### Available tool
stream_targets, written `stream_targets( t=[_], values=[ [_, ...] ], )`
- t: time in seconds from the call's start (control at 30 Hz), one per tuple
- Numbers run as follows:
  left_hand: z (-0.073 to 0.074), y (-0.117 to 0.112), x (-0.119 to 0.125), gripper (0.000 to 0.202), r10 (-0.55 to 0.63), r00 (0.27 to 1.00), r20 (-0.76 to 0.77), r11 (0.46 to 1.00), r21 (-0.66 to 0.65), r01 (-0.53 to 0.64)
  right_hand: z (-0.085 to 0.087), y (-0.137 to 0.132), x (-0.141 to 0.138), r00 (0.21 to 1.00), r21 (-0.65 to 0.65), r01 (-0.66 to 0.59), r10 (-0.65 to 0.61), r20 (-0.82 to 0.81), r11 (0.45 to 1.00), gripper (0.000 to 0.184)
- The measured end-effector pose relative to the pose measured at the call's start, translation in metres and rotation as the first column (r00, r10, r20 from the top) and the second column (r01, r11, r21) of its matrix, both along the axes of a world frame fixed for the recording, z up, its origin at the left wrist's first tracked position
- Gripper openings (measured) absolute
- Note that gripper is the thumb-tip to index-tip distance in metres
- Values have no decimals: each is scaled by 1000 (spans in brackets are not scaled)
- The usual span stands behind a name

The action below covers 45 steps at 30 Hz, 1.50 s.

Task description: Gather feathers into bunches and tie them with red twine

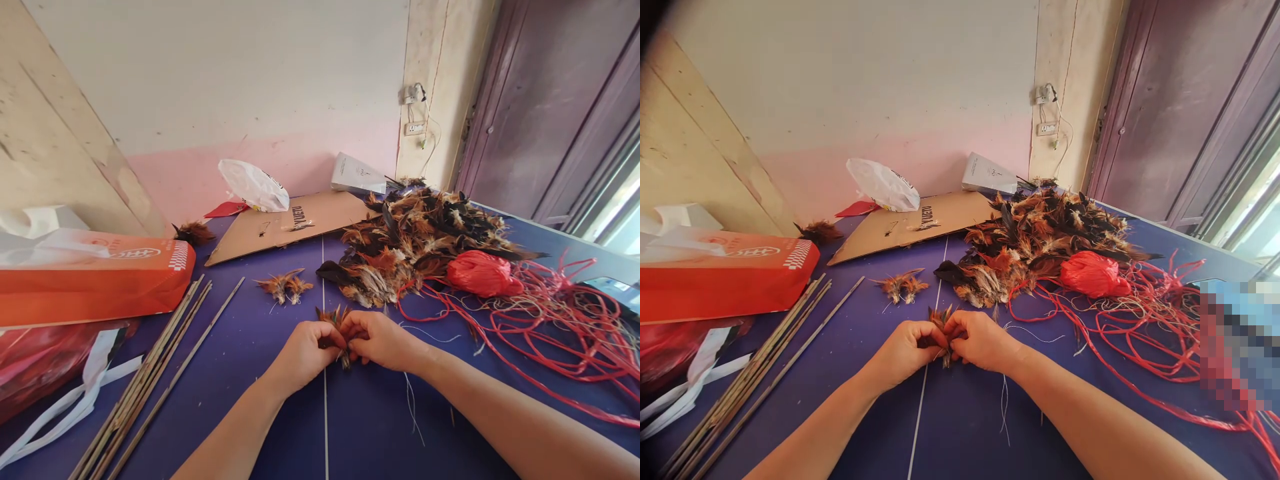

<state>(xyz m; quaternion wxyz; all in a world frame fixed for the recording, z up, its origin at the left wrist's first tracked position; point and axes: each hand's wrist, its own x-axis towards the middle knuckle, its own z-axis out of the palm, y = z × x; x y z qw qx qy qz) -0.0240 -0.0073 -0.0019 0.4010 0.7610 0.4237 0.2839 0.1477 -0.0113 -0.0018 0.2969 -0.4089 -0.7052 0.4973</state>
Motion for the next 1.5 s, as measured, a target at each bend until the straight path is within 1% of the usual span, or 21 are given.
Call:
stream_targets(
  t=[0.07, 0.17, 0.27, 0.37, 0.47, 0.53, 0.67, 0.77, 0.87, 0.97, 1.07, 1.2, 1.37, 1.43, 1.5],
  values=[
    [5, -4, 1, 11, -27, 997, -73, 986, 162, 38, -1, 0, -1, 1000, 7, 15, -15, 0, 1000, 22],
    [9, -7, 1, 16, -47, 985, -169, 928, 358, 105, -4, 1, -3, 999, 13, 47, -47, 22, 999, 20],
    [8, -7, 0, 18, -17, 968, -249, 875, 464, 135, -6, 2, -4, 997, 8, 61, -62, 47, 998, 18],
    [5, -5, -1, 17, 23, 961, -277, 848, 514, 128, -9, 3, -3, 996, 5, 57, -57, 66, 998, 20],
    [5, -4, -2, 16, 50, 962, -267, 851, 515, 99, -12, 4, -3, 995, 26, 55, -57, 80, 998, 24],
    [5, -4, -2, 16, 59, 968, -244, 863, 500, 73, -13, 3, -3, 992, 33, 79, -82, 101, 996, 24],
    [6, -2, -2, 13, 70, 981, -183, 888, 459, 22, -12, 1, -5, 976, 49, 160, -166, 140, 986, 20],
    [7, -1, -4, 13, 84, 977, -195, 896, 443, 12, -11, 0, -6, 973, 63, 187, -193, 125, 980, 15],
    [6, 1, -6, 12, 99, 973, -206, 898, 440, 2, -11, 1, -6, 977, 20, 197, -198, 77, 980, 15],
    [6, 1, -6, 12, 104, 975, -197, 896, 443, -6, -14, 4, -6, 983, -23, 180, -179, 39, 983, 20],
    [7, 1, -6, 13, 106, 976, -192, 897, 442, -10, -16, 5, -5, 987, -22, 157, -156, 37, 987, 23],
    [5, 1, -6, 13, 99, 979, -176, 903, 430, -14, -15, 4, -6, 984, -32, 167, -164, 71, 985, 16],
    [3, 4, -8, 12, 111, 981, -156, 904, 427, -35, -11, 2, -7, 978, -59, 205, -202, 61, 977, 16],
    [3, 5, -9, 12, 113, 981, -157, 907, 420, -37, -11, 2, -8, 977, -55, 207, -203, 62, 977, 14],
    [4, 6, -9, 12, 107, 982, -159, 910, 413, -32, -11, 2, -8, 975, -18, 212, -210, 77, 977, 11]
  ],
)
